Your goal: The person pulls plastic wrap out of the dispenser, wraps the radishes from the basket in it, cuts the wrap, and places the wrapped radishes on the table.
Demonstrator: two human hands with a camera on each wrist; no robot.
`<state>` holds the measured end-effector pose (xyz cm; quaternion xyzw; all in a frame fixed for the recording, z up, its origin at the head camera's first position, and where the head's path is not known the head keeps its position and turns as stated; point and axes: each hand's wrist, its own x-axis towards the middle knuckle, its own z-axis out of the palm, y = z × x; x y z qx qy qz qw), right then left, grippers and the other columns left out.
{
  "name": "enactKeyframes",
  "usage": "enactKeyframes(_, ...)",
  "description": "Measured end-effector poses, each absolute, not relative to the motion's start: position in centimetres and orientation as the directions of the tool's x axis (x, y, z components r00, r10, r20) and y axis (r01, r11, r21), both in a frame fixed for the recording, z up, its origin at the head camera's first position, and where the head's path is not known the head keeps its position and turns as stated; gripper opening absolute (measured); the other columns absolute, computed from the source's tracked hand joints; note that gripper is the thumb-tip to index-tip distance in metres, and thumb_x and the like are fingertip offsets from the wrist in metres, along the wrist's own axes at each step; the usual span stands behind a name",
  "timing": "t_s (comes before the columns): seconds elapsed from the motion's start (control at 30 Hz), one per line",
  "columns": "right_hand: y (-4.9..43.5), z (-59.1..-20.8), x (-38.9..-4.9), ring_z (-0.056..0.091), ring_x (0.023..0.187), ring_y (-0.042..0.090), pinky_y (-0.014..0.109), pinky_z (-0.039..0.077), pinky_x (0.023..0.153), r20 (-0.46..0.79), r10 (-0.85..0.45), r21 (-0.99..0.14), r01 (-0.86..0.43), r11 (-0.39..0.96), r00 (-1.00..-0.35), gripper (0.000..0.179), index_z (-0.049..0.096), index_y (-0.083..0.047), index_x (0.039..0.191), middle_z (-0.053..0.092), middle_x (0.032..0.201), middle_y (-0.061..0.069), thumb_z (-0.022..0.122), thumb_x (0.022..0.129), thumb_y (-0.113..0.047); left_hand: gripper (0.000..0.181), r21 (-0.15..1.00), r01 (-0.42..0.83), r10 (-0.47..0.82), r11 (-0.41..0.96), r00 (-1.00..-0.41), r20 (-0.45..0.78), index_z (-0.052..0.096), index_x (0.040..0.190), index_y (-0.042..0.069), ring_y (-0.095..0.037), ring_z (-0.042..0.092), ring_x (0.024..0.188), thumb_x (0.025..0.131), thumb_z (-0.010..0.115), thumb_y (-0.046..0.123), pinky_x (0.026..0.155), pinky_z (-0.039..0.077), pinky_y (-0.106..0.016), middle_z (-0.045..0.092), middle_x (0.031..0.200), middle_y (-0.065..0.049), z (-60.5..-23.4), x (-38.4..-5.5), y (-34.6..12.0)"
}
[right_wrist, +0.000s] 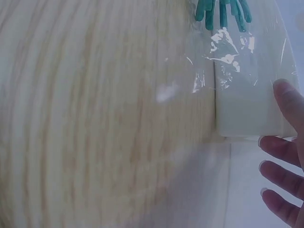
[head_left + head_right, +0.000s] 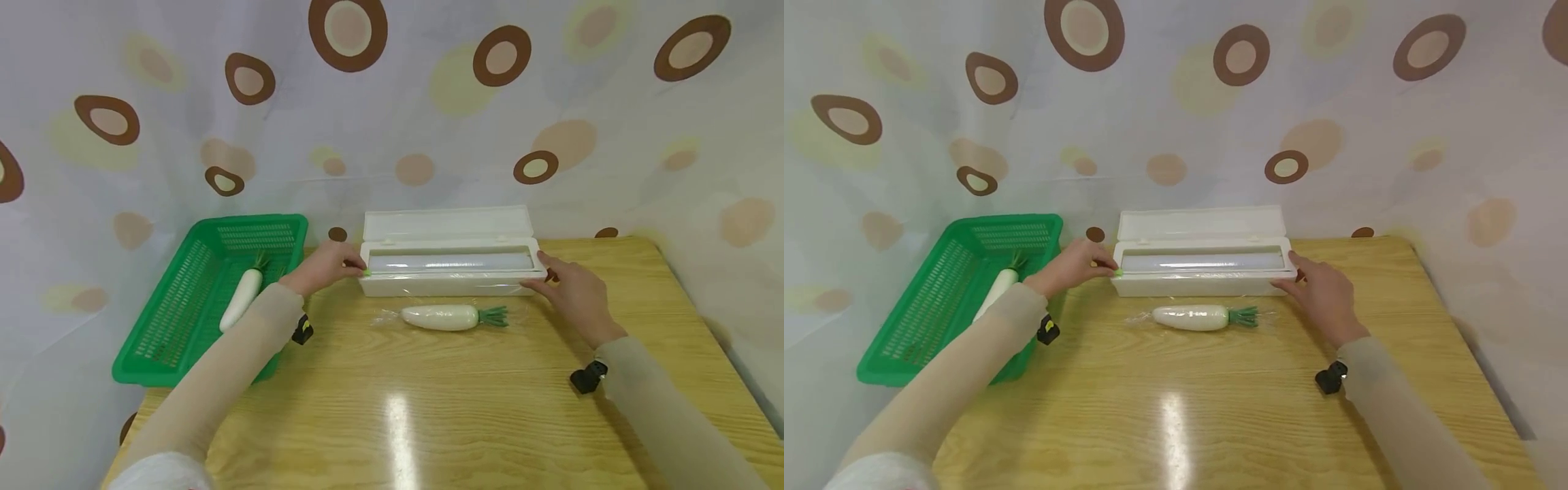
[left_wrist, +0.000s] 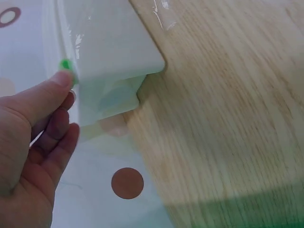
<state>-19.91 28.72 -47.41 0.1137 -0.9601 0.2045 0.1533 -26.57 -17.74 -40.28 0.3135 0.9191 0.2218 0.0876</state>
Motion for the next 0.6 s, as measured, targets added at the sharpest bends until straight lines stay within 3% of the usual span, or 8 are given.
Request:
enactKeyframes(0.3, 29.0, -47.7, -20.2, 0.066, 0.079, 0.032, 0.036, 0.044, 0.054, 0.277, -0.147, -0.450, -0.263, 0.853, -0.949, 0.072, 0.055, -0.001, 0.148, 0.072, 0.096, 0.017, 0.079, 0.094, -0.040, 0.008, 0.483, 0.484, 0.584, 0.729, -0.809, -0.071, 0.080, 0.101, 0.005, -0.020, 0.067, 0.090, 0.095, 0.076, 0.010, 0.083, 0.058, -0.035, 0.076, 0.100, -0.006, -39.8, -26.6, -17.5)
enactKeyframes(0.43, 29.4, -47.7, -20.5, 0.066, 0.089, 0.033, 0.044, 0.049, 0.069, 0.194, -0.118, -0.545, -0.207, 0.813, -0.974, 0.074, 0.050, -0.005, 0.152, 0.071, 0.099, 0.016, 0.076, 0.095, -0.044, 0.010, 0.506, 0.449, 0.568, 0.736, -0.816, -0.103, 0.079, 0.104, 0.005, -0.021, 0.067, 0.093, 0.097, 0.074, 0.010, 0.086, 0.057, -0.036, 0.075, 0.102, -0.007, -39.7, -26.3, -17.3)
enactKeyframes(0.6, 30.3, -47.2, -20.6, 0.064, 0.101, 0.037, 0.054, 0.049, 0.087, 0.098, -0.155, -0.624, -0.182, 0.760, -0.983, 0.073, 0.042, -0.006, 0.157, 0.068, 0.110, 0.020, 0.070, 0.100, -0.043, 0.009, 0.514, 0.417, 0.546, 0.750, -0.828, -0.126, 0.077, 0.104, 0.004, -0.021, 0.067, 0.094, 0.099, 0.073, 0.009, 0.087, 0.057, -0.037, 0.074, 0.102, -0.007, -39.6, -25.9, -17.1)
